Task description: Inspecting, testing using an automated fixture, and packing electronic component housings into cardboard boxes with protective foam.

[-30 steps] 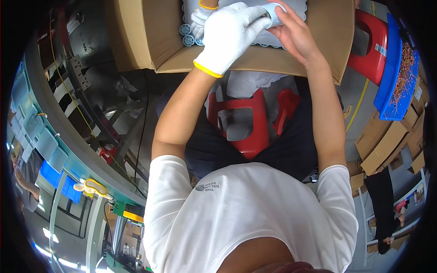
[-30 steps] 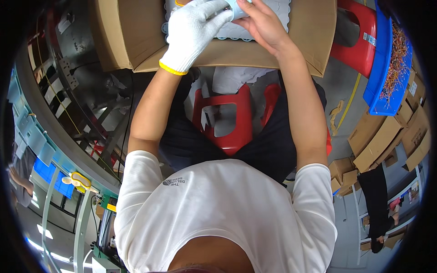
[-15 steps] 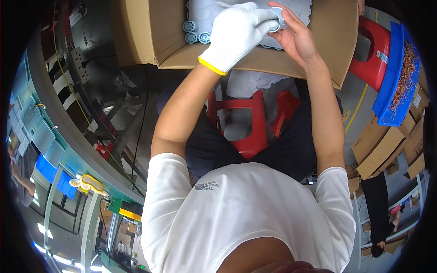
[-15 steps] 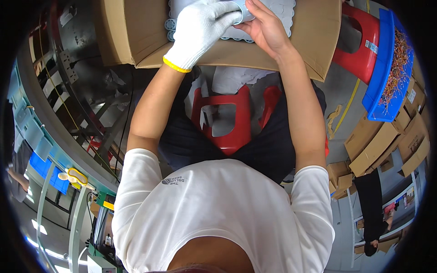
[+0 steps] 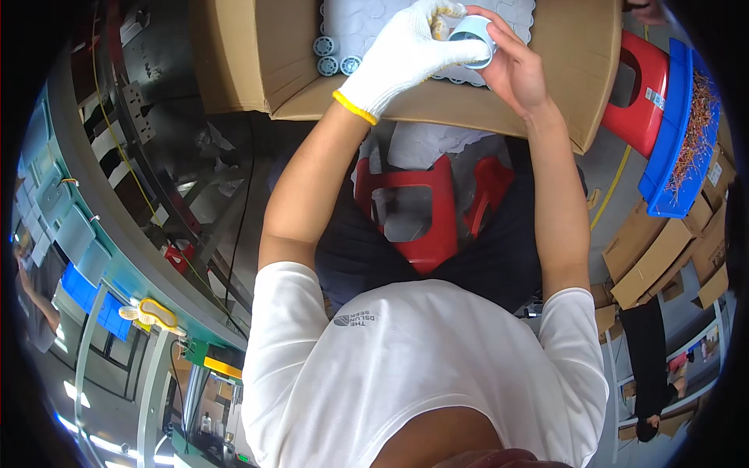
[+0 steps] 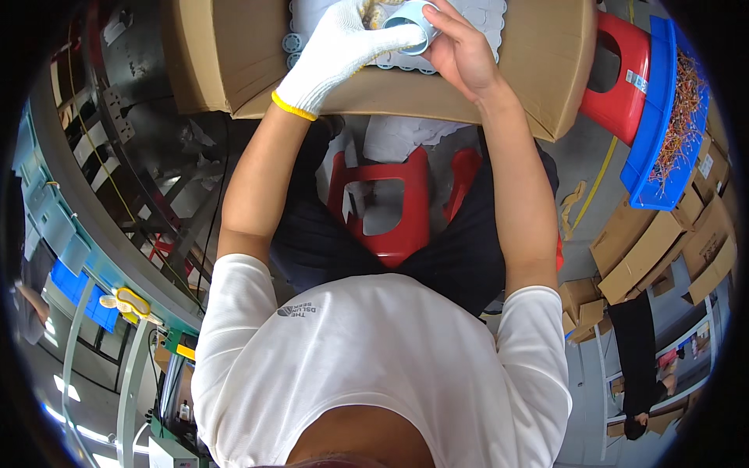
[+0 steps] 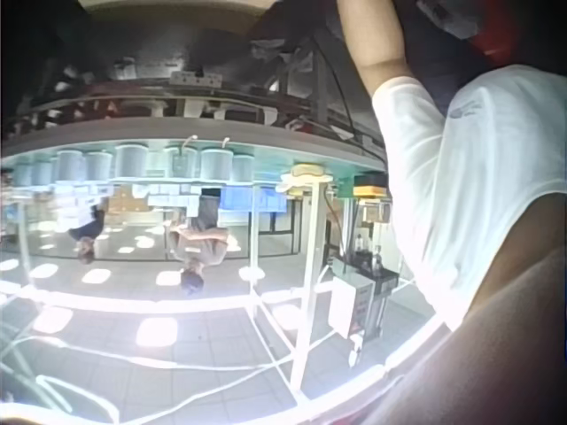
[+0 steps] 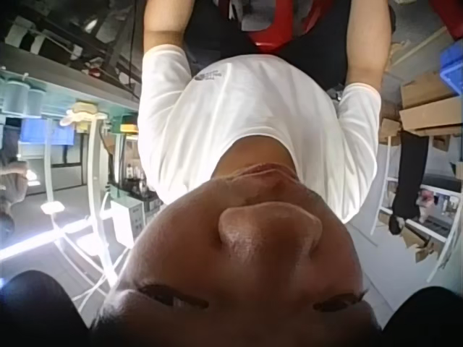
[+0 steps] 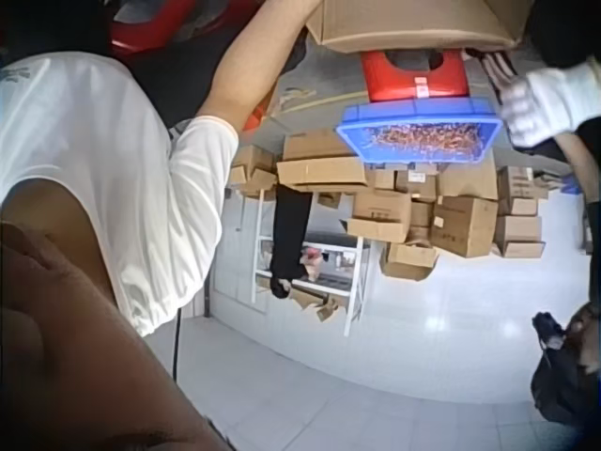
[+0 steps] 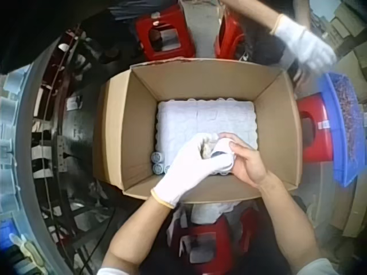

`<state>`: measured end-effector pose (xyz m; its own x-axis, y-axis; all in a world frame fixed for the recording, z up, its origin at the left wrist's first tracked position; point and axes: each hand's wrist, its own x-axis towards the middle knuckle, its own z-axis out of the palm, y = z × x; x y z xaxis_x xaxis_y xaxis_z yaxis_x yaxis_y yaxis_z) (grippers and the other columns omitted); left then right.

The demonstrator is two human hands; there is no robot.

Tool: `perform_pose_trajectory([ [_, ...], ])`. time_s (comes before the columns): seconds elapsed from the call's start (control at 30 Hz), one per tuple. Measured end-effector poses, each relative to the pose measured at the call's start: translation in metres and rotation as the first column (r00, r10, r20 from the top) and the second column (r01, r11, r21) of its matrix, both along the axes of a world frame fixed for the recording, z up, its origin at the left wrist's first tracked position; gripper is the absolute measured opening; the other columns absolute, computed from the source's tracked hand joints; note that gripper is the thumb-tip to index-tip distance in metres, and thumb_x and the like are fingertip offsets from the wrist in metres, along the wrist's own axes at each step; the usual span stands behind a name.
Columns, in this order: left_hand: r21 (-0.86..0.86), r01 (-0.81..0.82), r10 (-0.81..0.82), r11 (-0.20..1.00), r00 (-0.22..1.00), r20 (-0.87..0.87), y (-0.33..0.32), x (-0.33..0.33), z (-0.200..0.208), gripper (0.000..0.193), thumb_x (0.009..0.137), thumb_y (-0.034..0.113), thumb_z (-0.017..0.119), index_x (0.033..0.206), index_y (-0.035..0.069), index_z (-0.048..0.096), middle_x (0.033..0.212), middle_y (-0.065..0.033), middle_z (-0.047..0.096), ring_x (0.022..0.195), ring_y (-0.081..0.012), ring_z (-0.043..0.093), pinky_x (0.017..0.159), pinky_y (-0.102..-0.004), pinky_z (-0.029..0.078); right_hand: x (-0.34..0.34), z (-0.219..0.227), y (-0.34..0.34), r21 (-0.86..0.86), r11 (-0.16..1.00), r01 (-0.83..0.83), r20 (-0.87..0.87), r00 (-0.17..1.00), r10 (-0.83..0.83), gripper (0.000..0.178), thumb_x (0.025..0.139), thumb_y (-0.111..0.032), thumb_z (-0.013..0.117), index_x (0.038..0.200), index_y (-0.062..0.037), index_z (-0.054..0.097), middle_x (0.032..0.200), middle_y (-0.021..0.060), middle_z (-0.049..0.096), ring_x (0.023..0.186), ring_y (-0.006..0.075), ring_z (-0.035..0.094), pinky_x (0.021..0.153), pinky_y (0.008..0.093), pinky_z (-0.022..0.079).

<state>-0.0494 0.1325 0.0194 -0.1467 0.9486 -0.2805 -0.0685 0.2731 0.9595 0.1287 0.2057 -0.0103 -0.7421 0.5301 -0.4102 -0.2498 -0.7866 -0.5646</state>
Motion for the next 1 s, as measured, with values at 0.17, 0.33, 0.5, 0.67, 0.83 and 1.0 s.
perform_pose_trajectory([
  [0.17, -0.127, 0.191, -0.217, 0.973, 0.945, -0.243, -0.002, -0.011, 0.002, 0.048, 0.081, 0.044, 0.084, 0.106, 0.004, 0.076, 0.08, -0.0086, 0.07, 0.074, -0.0194, 0.068, 0.069, -0.0342, 0.054, -0.001, -0.003, -0.005, 0.073, 0.997, -0.016, 0.071, 0.997, 0.011, 0.047, 0.106, -0.022, 0.05, 0.15, -0.0059, 0.044, 0.134, 0.0144, 0.061, 0.126, 0.0265, 0.062, 0.107, 0.042, 0.05],
  [0.33, 0.007, 0.203, -0.195, 0.979, 0.952, -0.236, -0.003, -0.012, 0.0, 0.053, 0.079, 0.048, 0.084, 0.105, 0.002, 0.075, 0.075, -0.0084, 0.068, 0.068, -0.0191, 0.063, 0.067, -0.0344, 0.052, -0.006, 0.007, -0.007, 0.039, 0.998, -0.053, 0.121, 0.991, 0.048, 0.045, 0.105, -0.021, 0.049, 0.147, -0.0052, 0.048, 0.127, 0.0137, 0.066, 0.116, 0.0227, 0.067, 0.1, 0.0366, 0.054],
  [0.5, -0.039, 0.189, -0.192, 0.981, 0.942, -0.276, -0.002, -0.009, -0.001, 0.05, 0.08, 0.047, 0.084, 0.101, 0.002, 0.075, 0.079, -0.0126, 0.071, 0.071, -0.0245, 0.068, 0.068, -0.0357, 0.054, -0.008, 0.014, -0.01, 0.03, 0.999, -0.026, 0.203, 0.979, 0.019, 0.037, 0.111, -0.036, 0.05, 0.131, -0.0065, 0.06, 0.119, 0.0076, 0.069, 0.102, 0.0154, 0.066, 0.09, 0.0326, 0.053],
  [0.67, -0.03, 0.211, -0.201, 0.977, 0.867, -0.456, -0.001, -0.002, -0.012, 0.046, 0.083, 0.045, 0.082, 0.103, 0.004, 0.076, 0.081, -0.014, 0.074, 0.071, -0.0283, 0.07, 0.067, -0.0381, 0.055, -0.005, -0.008, -0.011, 0.037, 0.999, -0.002, 0.153, 0.988, -0.004, 0.042, 0.104, -0.018, 0.047, 0.143, -0.0033, 0.052, 0.125, 0.0139, 0.067, 0.117, 0.0233, 0.066, 0.102, 0.0379, 0.053],
  [0.83, -0.085, 0.259, -0.273, 0.962, 0.922, -0.276, 0.007, -0.001, 0.008, 0.041, 0.091, 0.032, 0.081, 0.116, 0.001, 0.072, 0.085, -0.0001, 0.067, 0.074, -0.0077, 0.056, 0.067, -0.0283, 0.049, -0.006, 0.001, -0.012, -0.072, 0.994, 0.082, 0.082, 0.994, -0.076, 0.044, 0.104, -0.021, 0.047, 0.143, -0.0028, 0.053, 0.122, 0.0127, 0.068, 0.116, 0.0242, 0.066, 0.103, 0.0398, 0.052],
  [1.0, -0.052, -0.015, 0.008, 0.999, 0.99, -0.137, 0.004, -0.014, 0.007, 0.029, 0.103, 0.024, 0.068, 0.119, 0.0, 0.074, 0.083, 0.0058, 0.063, 0.072, -0.0017, 0.049, 0.06, -0.0231, 0.039, -0.003, 0.005, -0.001, -0.089, 0.99, 0.112, 0.003, 0.994, -0.112, 0.047, 0.105, -0.025, 0.048, 0.146, -0.0034, 0.052, 0.123, 0.0117, 0.068, 0.115, 0.023, 0.067, 0.098, 0.0387, 0.055],
])
